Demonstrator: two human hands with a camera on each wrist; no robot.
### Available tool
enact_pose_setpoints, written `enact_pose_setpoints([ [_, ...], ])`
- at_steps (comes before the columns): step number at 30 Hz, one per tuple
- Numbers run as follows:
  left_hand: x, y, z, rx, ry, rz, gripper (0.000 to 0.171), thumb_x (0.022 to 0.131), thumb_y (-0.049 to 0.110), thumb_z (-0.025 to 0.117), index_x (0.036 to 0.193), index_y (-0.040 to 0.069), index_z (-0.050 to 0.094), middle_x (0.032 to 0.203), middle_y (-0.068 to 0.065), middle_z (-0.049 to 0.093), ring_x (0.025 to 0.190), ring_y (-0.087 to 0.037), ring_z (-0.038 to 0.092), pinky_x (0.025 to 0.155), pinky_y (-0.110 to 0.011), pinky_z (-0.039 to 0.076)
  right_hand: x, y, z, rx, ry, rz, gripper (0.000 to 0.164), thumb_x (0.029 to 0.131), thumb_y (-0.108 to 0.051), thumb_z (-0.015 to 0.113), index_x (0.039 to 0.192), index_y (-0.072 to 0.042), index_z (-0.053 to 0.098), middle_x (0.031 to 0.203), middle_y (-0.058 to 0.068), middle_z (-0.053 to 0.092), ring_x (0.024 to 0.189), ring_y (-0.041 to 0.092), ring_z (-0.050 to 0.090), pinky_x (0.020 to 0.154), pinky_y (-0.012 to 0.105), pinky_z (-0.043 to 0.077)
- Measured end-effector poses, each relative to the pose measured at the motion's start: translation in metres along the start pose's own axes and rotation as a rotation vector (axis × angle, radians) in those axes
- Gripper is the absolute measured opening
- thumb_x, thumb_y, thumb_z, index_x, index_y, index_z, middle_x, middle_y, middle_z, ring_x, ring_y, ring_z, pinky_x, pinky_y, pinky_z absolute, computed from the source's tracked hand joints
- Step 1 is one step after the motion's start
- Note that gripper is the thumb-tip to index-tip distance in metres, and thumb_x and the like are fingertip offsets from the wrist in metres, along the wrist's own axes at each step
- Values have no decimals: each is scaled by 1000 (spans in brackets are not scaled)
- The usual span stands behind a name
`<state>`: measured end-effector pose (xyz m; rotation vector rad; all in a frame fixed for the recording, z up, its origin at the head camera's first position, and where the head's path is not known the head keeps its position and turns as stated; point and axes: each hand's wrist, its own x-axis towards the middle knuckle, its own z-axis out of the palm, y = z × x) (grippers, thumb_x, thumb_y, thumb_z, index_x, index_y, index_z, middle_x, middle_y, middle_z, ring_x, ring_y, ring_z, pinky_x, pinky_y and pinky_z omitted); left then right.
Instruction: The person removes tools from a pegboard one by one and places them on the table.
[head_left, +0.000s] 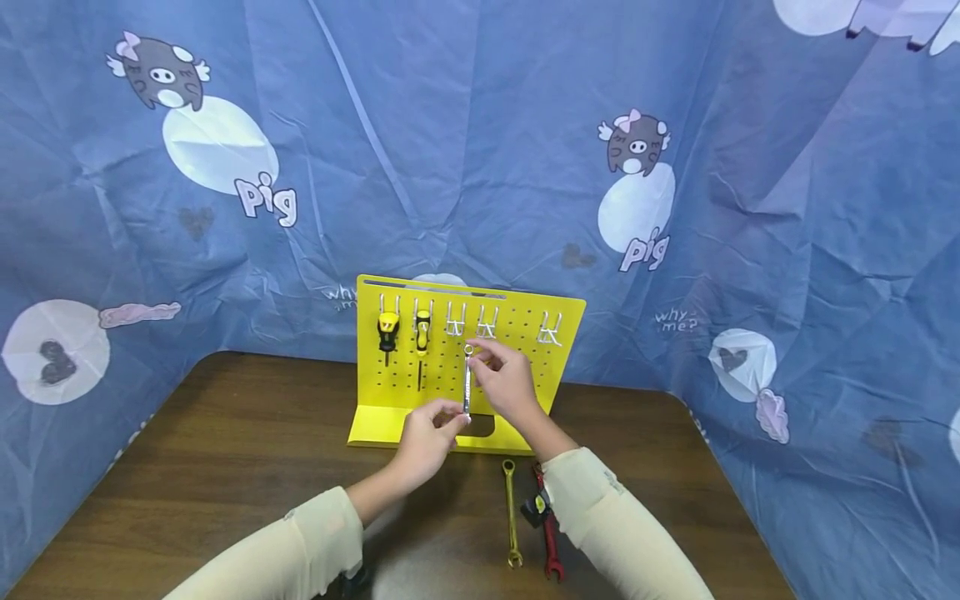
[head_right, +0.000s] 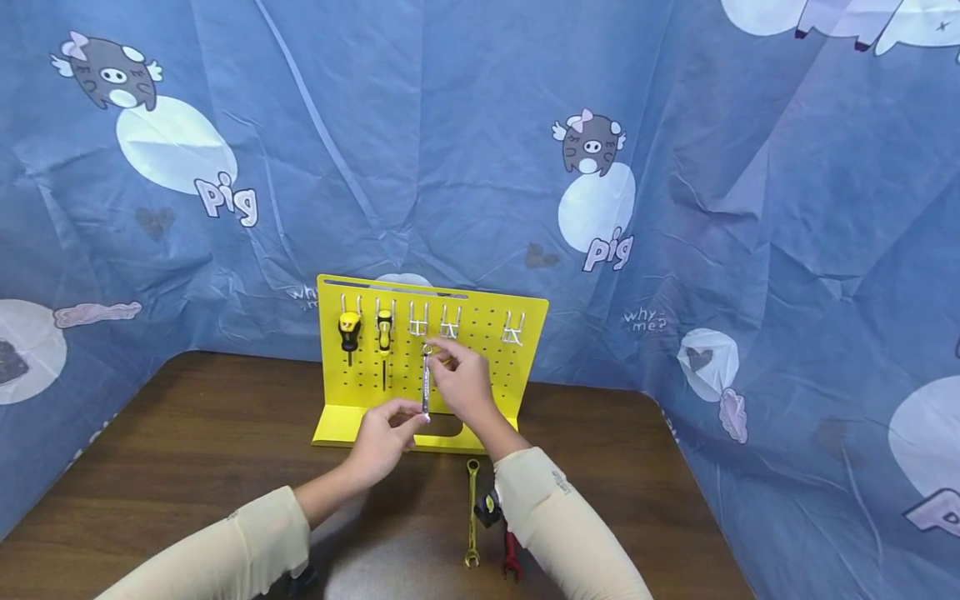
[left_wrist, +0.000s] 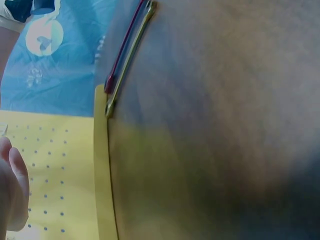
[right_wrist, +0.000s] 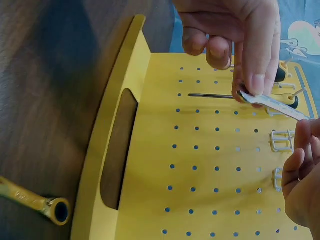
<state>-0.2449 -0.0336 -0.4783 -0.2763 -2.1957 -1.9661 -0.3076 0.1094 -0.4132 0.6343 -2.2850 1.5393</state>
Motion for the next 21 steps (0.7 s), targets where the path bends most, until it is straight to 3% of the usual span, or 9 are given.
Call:
enact_pose_setpoints([
  [11, -22, -7, 12, 11, -44, 15, 8, 90, -3, 70, 99, -3, 70, 86, -9, 68, 53, -13, 57, 47, -22, 45, -20, 10, -16, 37, -75, 102, 24, 89, 0, 69, 113, 0, 71, 80, 4, 69, 62, 19, 62, 52, 25, 47],
  [15, -28, -13, 16, 22, -74, 14, 8, 90, -3, 70, 98, -2, 69, 86, -9, 67, 53, -12, 57, 48, -23, 48, -27, 17, -20, 65, -96, 130, 24, 88, 2, 69, 111, -2, 72, 80, 6, 69, 63, 20, 62, 56, 28, 52],
  [21, -39, -19, 22, 67, -129, 24, 5, 90, -1, 69, 95, -1, 68, 83, -6, 65, 51, -11, 57, 47, -25, 49, -39, 28, -23, 78, -122, 174, 22, 86, 4, 69, 107, 3, 72, 79, 8, 69, 62, 18, 61, 56, 26, 50],
])
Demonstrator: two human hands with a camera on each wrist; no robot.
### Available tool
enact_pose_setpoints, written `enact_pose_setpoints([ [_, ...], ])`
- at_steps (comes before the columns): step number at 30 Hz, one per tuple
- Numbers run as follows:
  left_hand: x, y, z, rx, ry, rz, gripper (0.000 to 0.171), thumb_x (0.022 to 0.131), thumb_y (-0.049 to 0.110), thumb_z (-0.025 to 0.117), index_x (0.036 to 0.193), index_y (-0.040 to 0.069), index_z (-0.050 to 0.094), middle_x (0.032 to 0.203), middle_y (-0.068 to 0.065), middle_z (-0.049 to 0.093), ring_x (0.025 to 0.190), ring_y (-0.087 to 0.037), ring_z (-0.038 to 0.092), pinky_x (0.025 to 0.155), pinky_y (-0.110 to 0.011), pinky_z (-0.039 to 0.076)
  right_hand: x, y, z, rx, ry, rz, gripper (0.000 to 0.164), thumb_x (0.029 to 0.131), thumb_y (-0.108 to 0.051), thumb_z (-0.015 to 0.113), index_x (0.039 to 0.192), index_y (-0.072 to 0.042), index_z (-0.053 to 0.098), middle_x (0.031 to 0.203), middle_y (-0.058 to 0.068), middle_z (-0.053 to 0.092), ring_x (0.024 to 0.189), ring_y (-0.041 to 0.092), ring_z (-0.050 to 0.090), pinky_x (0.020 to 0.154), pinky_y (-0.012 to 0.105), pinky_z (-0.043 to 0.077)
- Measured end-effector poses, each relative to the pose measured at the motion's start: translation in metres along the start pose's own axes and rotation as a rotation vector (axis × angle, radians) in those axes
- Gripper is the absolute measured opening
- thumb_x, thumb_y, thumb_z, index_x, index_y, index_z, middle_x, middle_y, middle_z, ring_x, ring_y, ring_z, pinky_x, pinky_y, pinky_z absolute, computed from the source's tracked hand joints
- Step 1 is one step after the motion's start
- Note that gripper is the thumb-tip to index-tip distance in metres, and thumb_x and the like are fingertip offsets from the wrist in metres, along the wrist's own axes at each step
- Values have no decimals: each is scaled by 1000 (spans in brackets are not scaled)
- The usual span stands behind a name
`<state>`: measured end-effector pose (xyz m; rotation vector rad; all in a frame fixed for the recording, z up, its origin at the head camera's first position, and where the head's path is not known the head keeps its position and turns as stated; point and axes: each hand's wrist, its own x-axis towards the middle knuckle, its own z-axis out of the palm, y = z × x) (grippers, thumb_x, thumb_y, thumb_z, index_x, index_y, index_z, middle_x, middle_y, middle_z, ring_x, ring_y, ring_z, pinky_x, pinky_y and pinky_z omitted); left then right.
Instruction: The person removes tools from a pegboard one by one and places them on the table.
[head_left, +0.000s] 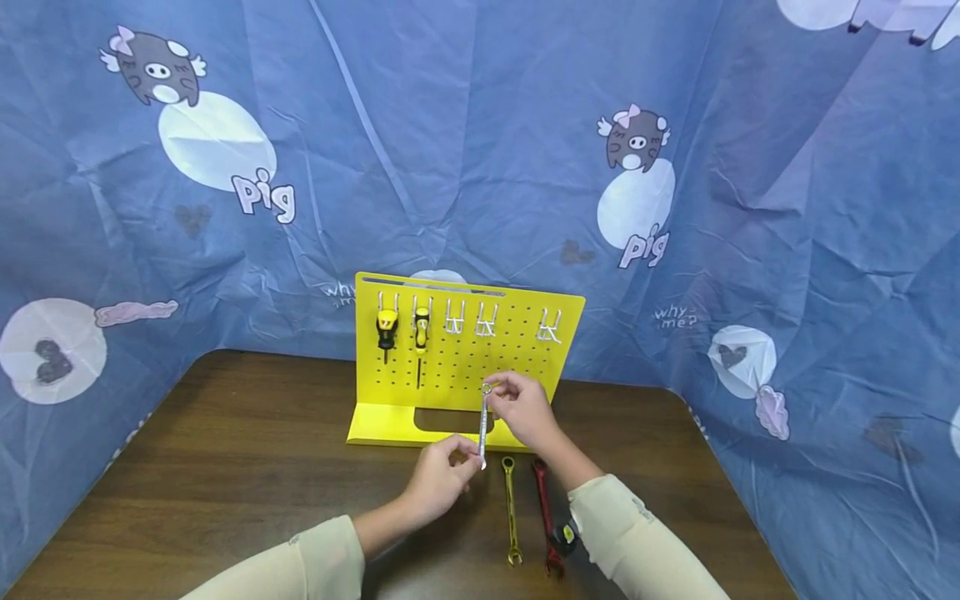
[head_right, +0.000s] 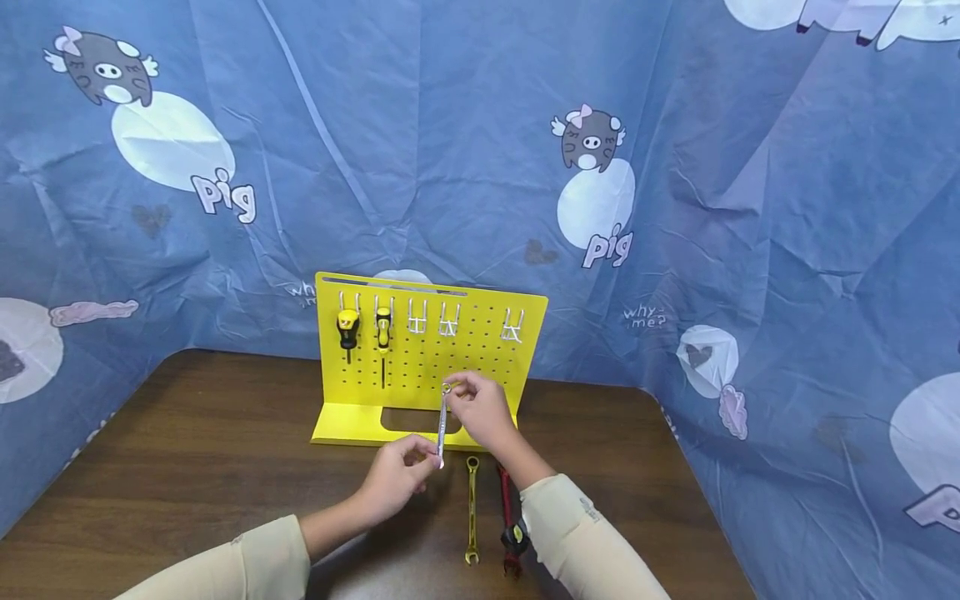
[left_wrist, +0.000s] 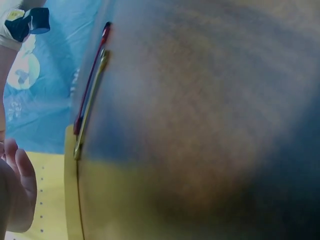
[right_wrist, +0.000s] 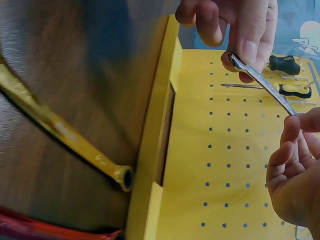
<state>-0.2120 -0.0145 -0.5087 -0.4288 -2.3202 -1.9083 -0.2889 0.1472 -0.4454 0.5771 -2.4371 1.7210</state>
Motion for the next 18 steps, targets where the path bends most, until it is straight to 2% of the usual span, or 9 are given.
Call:
enact_pose_setpoints([
  [6, -9, -3, 7, -1, -54, -35, 6, 88, -2, 70, 92, -3, 66, 77, -4, 64, 52, -31, 63, 47, -27, 51, -9, 14, -1, -45, -28, 66, 20, 84, 2, 68, 103, 2, 72, 77, 4, 67, 60, 18, 61, 57, 27, 50],
  [9, -14, -3, 10, -1, -73, -66, 6, 86, -3, 71, 91, -3, 66, 76, -3, 65, 54, -38, 65, 48, -29, 53, -15, 21, -1, -62, -53, 91, 18, 84, 2, 68, 101, 2, 72, 76, 3, 67, 62, 25, 63, 59, 36, 55],
  [11, -18, -2, 13, 6, -86, -90, 6, 85, -4, 72, 89, -2, 67, 75, -2, 65, 54, -34, 65, 48, -28, 53, -18, 26, -1, -71, -74, 109, 16, 83, 2, 69, 100, 2, 71, 75, 4, 68, 63, 27, 64, 62, 43, 56],
  [14, -24, -1, 16, 30, -106, -124, 7, 83, -3, 73, 85, 0, 67, 71, -1, 66, 52, -20, 62, 49, -26, 51, -23, 34, -1, -60, -126, 153, 18, 83, 4, 69, 101, 5, 70, 76, 7, 69, 63, 25, 64, 65, 51, 57],
  [18, -30, -1, 21, 25, -141, -179, 9, 81, -2, 75, 81, 1, 66, 66, -2, 65, 49, -8, 54, 47, -23, 44, -28, 43, -2, -35, -206, 240, 23, 84, 4, 67, 106, 8, 68, 78, 9, 71, 61, 20, 64, 62, 46, 57],
])
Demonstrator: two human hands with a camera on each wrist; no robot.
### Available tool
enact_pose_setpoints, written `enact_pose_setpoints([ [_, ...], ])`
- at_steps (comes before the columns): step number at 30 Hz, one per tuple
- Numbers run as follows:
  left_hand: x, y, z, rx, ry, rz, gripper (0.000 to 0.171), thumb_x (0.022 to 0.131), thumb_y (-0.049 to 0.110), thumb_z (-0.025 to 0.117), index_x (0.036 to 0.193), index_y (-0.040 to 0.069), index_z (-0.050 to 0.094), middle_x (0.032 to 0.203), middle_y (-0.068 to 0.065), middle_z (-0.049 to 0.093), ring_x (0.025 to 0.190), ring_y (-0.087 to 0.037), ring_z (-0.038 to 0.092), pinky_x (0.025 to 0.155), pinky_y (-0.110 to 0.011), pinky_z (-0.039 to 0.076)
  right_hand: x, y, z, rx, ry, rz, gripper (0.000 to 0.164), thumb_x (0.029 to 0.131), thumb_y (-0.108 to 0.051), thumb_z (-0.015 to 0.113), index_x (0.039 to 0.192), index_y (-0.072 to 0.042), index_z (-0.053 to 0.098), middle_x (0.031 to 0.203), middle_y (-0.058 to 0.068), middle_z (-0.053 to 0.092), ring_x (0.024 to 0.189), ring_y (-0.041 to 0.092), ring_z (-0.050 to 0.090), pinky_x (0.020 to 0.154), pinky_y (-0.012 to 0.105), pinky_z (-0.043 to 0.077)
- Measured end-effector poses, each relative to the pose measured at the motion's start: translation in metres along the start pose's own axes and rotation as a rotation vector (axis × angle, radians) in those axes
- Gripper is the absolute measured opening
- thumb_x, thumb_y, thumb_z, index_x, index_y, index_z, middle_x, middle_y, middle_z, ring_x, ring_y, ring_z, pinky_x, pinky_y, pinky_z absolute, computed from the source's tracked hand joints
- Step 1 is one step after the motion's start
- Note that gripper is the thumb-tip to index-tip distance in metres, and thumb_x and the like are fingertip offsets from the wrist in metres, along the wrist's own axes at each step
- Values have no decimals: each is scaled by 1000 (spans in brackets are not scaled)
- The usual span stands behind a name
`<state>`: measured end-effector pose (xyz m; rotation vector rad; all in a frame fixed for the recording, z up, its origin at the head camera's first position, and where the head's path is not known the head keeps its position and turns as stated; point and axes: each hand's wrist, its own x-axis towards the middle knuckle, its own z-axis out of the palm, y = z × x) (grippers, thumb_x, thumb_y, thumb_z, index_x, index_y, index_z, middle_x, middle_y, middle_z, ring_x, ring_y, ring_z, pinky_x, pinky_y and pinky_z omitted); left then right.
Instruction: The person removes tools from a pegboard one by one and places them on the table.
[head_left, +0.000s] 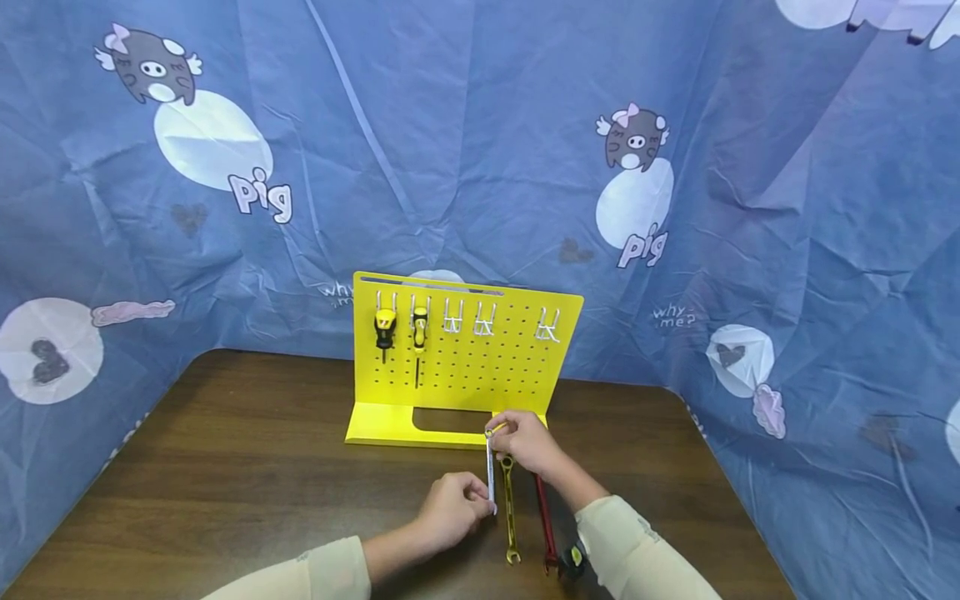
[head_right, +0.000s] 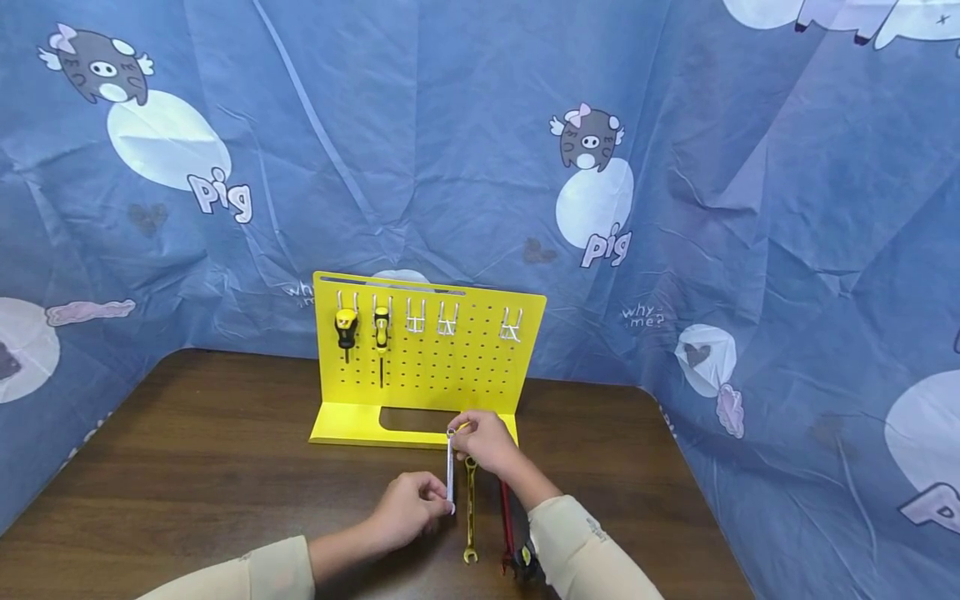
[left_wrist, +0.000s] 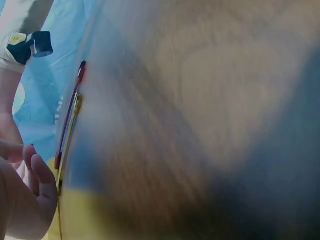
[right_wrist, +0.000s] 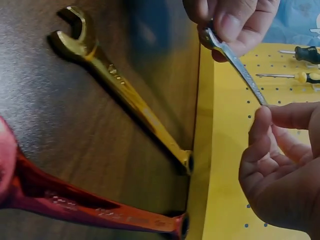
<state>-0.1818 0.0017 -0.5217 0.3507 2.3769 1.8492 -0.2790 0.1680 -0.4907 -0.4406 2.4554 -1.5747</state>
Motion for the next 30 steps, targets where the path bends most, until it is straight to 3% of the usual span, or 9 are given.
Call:
enact_pose_setpoints([
  [5, -3, -4, 5, -30, -27, -62, 12, 80, -6, 75, 79, 1, 65, 62, 0, 63, 45, -8, 51, 43, -21, 40, -4, 9, 2, 5, -45, 83, 24, 86, 1, 68, 109, 7, 67, 75, 6, 70, 59, 19, 63, 52, 30, 48],
  [8, -4, -8, 6, -14, -25, -80, 13, 80, -5, 76, 79, 2, 65, 61, 2, 62, 45, -8, 51, 42, -21, 40, -6, 13, 4, 10, -41, 101, 23, 86, 1, 68, 108, 6, 67, 74, 5, 69, 58, 17, 61, 50, 27, 43],
  [16, -4, -11, 9, 22, -6, -111, 15, 78, -4, 76, 78, 5, 64, 59, 3, 59, 41, -6, 49, 38, -19, 39, -9, 22, 5, 17, -22, 126, 23, 87, -1, 67, 109, 3, 68, 72, 5, 69, 58, 16, 57, 48, 23, 39],
  [30, -3, -16, 9, 158, 17, -72, 17, 76, -10, 70, 75, 5, 62, 57, 4, 58, 36, -4, 47, 36, -22, 41, -12, 25, 16, 30, 14, 101, 21, 83, 1, 68, 104, 4, 69, 72, 8, 67, 56, 15, 52, 54, 26, 43],
])
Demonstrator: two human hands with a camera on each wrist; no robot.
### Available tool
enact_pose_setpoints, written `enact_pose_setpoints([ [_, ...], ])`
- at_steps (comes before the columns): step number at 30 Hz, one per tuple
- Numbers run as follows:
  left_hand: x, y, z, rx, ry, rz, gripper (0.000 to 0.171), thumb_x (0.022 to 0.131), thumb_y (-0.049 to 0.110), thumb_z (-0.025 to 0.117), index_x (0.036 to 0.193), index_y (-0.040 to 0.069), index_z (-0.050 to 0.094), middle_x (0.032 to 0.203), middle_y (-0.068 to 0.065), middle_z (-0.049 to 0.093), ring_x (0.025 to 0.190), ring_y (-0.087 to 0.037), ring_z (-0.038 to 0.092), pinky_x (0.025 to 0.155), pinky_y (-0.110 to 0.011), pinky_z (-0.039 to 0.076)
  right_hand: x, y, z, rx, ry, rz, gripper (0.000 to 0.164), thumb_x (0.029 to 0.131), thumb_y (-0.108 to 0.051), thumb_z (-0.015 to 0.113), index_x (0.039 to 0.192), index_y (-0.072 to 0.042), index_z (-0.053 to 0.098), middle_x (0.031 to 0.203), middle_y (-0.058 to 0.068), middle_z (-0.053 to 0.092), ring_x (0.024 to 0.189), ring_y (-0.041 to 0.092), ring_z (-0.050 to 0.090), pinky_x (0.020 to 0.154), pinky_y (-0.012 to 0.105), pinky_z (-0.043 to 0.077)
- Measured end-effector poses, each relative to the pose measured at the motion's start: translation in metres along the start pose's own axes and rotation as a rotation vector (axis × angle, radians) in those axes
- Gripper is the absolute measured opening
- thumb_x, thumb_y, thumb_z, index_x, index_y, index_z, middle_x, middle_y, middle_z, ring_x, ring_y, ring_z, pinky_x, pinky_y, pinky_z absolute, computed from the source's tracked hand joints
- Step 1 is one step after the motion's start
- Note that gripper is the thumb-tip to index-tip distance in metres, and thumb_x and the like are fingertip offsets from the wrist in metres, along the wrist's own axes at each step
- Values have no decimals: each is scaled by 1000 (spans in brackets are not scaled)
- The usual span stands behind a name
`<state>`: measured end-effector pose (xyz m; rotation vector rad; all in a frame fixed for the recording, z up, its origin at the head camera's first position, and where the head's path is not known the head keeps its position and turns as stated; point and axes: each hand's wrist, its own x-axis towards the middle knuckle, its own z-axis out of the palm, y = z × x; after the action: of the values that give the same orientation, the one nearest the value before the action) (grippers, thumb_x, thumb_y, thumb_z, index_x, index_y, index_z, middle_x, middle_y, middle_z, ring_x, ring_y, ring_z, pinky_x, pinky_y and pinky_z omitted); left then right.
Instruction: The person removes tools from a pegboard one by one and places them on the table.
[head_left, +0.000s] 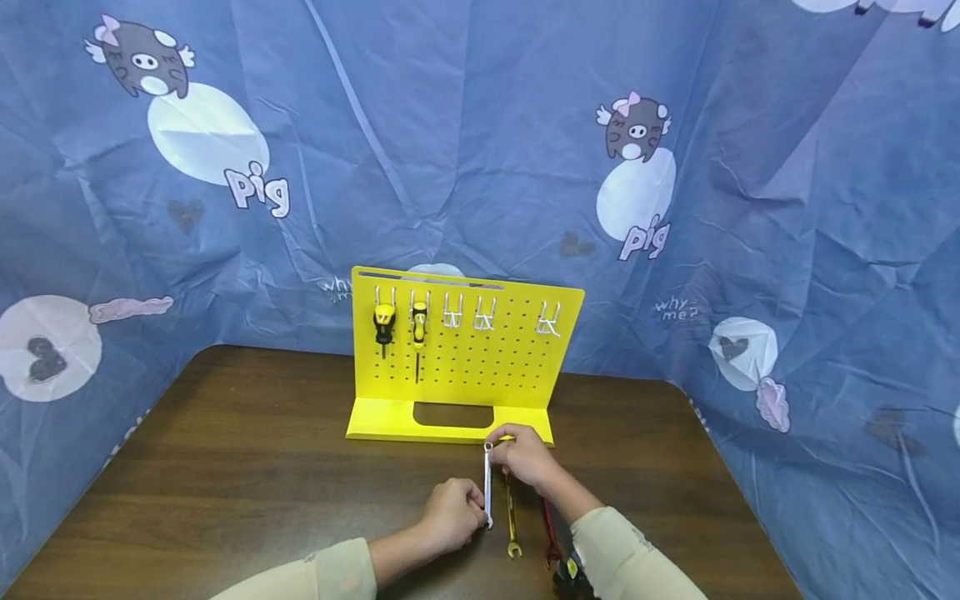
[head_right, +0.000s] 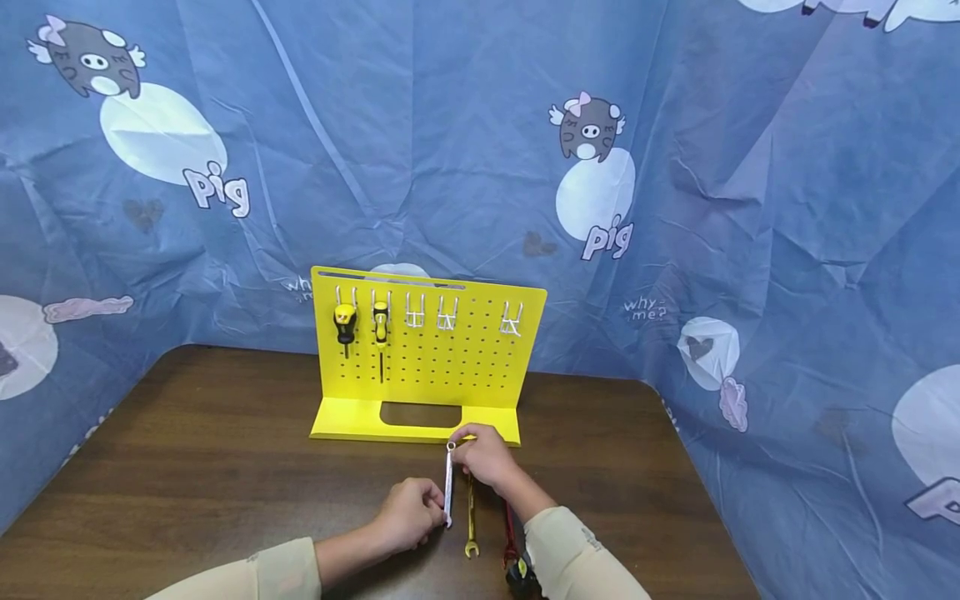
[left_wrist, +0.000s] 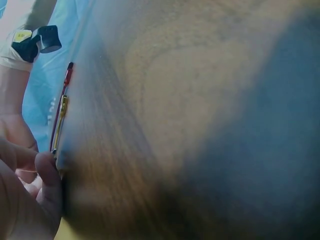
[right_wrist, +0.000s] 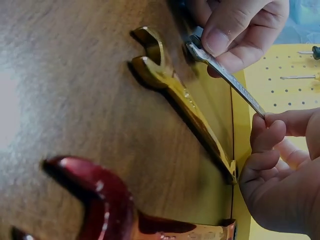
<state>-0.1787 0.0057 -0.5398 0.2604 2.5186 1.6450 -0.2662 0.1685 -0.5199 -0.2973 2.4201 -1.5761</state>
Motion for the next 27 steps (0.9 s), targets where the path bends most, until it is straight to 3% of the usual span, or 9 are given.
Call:
enact_pose_setpoints([
  [10, 2, 5, -4, 220, 28, 91, 15, 74, 0, 78, 74, 8, 65, 59, 10, 54, 52, -5, 47, 49, -24, 39, 2, 1, 0, -59, 1, 6, 17, 85, 2, 69, 101, 2, 70, 77, 7, 69, 61, 17, 57, 56, 29, 49],
  [21, -2, 3, -3, 264, 42, 133, 14, 73, 1, 76, 74, 10, 65, 59, 9, 51, 53, -6, 46, 50, -25, 39, 2, 4, -1, -289, 1, -4, 24, 90, -1, 54, 101, -5, 74, 68, 3, 56, 55, 14, 45, 50, 27, 36],
  [27, -2, 2, -2, 282, 51, 155, 15, 72, 2, 77, 73, 10, 64, 60, 10, 51, 54, -6, 46, 50, -26, 39, 0, 1, 0, -377, -12, 28, 21, 91, -6, 57, 101, -7, 75, 66, 1, 53, 55, 15, 42, 51, 28, 34],
])
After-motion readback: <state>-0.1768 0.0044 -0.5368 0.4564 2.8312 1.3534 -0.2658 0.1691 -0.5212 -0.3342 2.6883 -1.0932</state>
